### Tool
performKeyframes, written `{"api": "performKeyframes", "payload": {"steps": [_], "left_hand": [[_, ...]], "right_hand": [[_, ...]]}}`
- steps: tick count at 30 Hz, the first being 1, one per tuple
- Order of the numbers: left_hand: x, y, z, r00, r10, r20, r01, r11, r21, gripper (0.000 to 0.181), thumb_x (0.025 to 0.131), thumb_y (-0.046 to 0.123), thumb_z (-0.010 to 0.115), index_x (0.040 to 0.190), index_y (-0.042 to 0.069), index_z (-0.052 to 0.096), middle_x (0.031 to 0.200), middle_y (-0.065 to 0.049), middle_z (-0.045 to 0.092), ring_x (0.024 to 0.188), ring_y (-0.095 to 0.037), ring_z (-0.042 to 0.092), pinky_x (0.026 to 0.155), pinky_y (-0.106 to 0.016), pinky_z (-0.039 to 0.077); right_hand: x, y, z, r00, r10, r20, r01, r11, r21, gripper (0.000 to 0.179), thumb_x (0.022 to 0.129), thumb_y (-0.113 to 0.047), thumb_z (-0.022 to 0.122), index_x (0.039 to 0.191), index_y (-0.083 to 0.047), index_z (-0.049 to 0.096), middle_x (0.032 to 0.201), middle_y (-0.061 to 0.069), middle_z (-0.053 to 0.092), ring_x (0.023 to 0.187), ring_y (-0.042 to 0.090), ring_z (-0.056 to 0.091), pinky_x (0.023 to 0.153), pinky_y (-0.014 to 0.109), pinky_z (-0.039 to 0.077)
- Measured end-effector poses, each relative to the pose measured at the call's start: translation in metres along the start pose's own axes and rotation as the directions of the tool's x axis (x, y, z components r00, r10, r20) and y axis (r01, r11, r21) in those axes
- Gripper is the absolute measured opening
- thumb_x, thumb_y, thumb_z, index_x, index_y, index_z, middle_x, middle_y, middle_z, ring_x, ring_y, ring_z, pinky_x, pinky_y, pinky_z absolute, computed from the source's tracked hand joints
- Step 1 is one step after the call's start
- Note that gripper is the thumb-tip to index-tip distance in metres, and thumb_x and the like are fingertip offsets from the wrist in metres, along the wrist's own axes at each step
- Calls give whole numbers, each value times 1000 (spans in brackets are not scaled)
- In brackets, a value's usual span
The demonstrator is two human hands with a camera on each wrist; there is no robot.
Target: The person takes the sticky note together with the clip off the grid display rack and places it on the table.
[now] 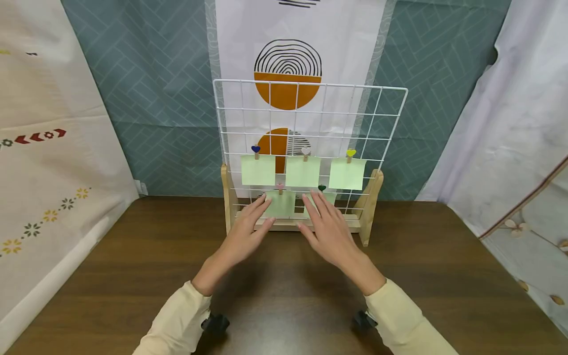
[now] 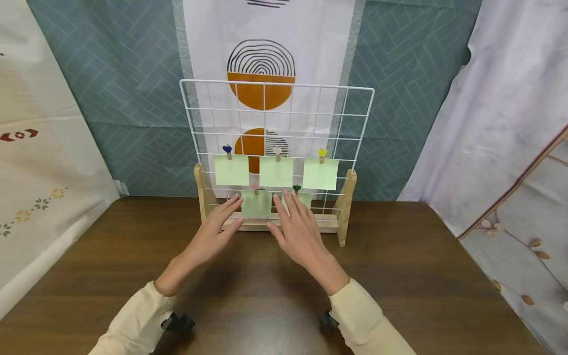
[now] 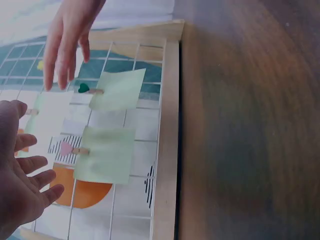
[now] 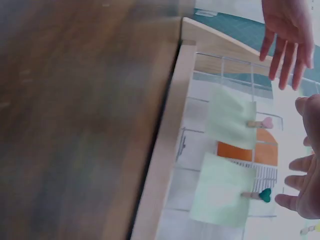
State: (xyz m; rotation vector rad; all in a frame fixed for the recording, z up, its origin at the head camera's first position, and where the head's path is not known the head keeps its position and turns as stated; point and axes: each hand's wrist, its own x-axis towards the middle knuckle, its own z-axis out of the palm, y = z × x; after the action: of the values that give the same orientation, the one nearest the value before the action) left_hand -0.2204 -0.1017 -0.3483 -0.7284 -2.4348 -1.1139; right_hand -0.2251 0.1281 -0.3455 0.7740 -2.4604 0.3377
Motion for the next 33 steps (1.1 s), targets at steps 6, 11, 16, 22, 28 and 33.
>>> {"api": "performKeyframes", "payload": {"steps": [6,11,16,22,28,33], "left_hand": [[11,-6,-19,999,27,-45,-23,997,77,49,96,18,60,139,-2,48,147,-20,40,133,-39,37,105,-57,31],[21,-11,-37,998,33,-47,-27,992,122,48,97,17,59,139,-2,48,146,-21,40,132,-40,38,105,-58,30],[29,-14,-47,998,12,-60,-5,994,112,48,97,15,59,139,-3,47,146,-21,40,133,-41,36,106,-57,29],[37,-15,-54,997,15,-76,-4,990,139,50,95,13,61,139,-6,46,146,-22,39,133,-42,36,107,-56,28],[43,-20,-59,994,-21,-106,35,990,134,54,95,12,58,141,-10,39,142,-28,41,130,-44,38,105,-55,30],[47,-23,-62,991,-50,-124,60,995,75,53,96,11,56,141,-11,38,136,-30,47,121,-44,49,98,-55,40]], "right_hand": [[17,-7,-8,1000,-26,-8,27,994,107,60,96,-28,61,144,3,40,150,19,36,138,32,33,102,55,36],[33,-12,-14,1000,-22,-8,23,986,166,61,96,-27,60,145,1,38,151,18,35,137,33,35,104,54,34],[52,-17,-18,1000,-16,-4,17,972,236,58,97,-27,58,145,1,39,150,18,35,136,33,36,106,50,34],[74,-25,-23,999,17,45,-31,943,330,59,98,-27,57,147,-2,37,153,12,33,136,31,36,106,48,34],[94,-32,-28,996,20,89,-54,917,395,59,99,-26,56,149,-4,35,154,11,31,137,29,35,108,46,32],[110,-35,-31,997,6,76,-39,901,433,56,99,-21,57,147,-2,36,150,12,37,131,27,44,106,39,35]]}}
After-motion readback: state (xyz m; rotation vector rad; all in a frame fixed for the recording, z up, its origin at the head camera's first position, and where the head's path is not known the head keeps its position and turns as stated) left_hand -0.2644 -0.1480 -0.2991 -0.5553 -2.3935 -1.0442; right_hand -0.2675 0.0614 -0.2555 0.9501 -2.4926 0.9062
